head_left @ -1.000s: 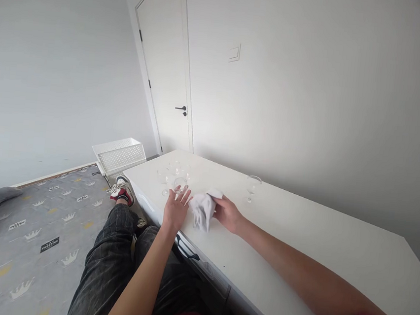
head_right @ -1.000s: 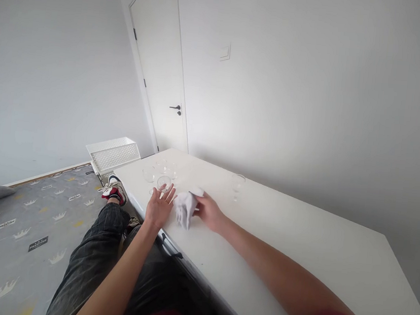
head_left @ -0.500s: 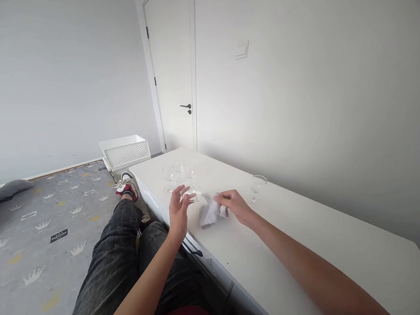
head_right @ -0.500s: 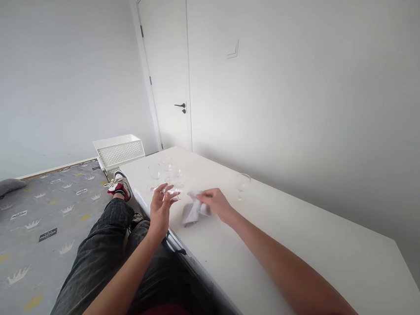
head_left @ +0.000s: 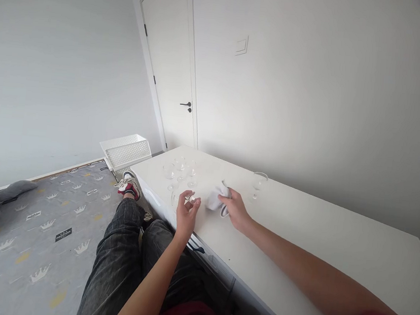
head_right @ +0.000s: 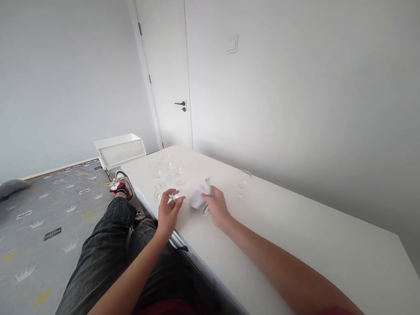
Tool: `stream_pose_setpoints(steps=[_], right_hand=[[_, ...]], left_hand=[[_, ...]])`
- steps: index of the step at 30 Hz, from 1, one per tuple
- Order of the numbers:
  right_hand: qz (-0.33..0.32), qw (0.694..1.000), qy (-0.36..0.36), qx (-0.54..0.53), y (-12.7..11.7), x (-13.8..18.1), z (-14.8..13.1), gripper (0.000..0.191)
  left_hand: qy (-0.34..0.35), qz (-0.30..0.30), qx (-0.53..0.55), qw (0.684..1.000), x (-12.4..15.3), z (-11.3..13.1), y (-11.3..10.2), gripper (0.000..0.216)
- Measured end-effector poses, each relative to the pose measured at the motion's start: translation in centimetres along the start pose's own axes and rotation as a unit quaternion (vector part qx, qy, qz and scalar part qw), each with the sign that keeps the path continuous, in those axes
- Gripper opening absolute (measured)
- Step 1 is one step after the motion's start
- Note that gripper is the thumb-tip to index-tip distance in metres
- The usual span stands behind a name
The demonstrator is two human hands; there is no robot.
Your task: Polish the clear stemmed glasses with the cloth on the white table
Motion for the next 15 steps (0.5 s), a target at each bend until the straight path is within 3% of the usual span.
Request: stream_pose_setpoints(steps=[2, 6, 8, 11, 13, 15], right_hand=[[-0.051, 0.997, -0.037, 0.053, 1.6, 1.0, -0.5, 0.026], [-0.156, 0.973, -0.091, 0.140, 4.1, 3.1, -0.9, 0.084], [-0.202, 0.957, -0.105, 0.181, 4.7, 3.8, -0.7, 0.100], [-0.263, 0.906, -0.186, 0.275, 5.6, 4.3, -0.8, 0.100], [-0.300, 0.862, -0.245, 0.328, 6.3, 4.6, -1.0, 0.093], [-0.328, 0.844, -0.254, 0.339, 6.8, 4.6, -0.9, 0.088]], left_hand=[[0.003, -0.008, -0.020, 1.000, -0.1, 0.1, 0.0, 0.043], [-0.003, -0.086, -0.058, 0.995, -0.2, 1.1, 0.6, 0.042], [-0.004, -0.145, -0.058, 0.988, -0.1, 1.9, 1.3, 0.044], [-0.019, -0.177, -0.046, 0.983, 0.0, 2.4, 1.6, 0.048], [-0.056, -0.142, -0.053, 0.987, -0.3, 1.6, 0.9, 0.044], [-0.091, -0.109, -0.059, 0.988, -0.6, 0.7, 0.2, 0.041]])
Point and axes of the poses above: each hand's wrist, its own x-axis away from the middle knuckle, its own y-axis out of the palm, z = x × y, the point moved 8 cm from there along -x, towards the middle knuckle, and after that the axes turned 5 degrees about -z, right-handed, at the moved point
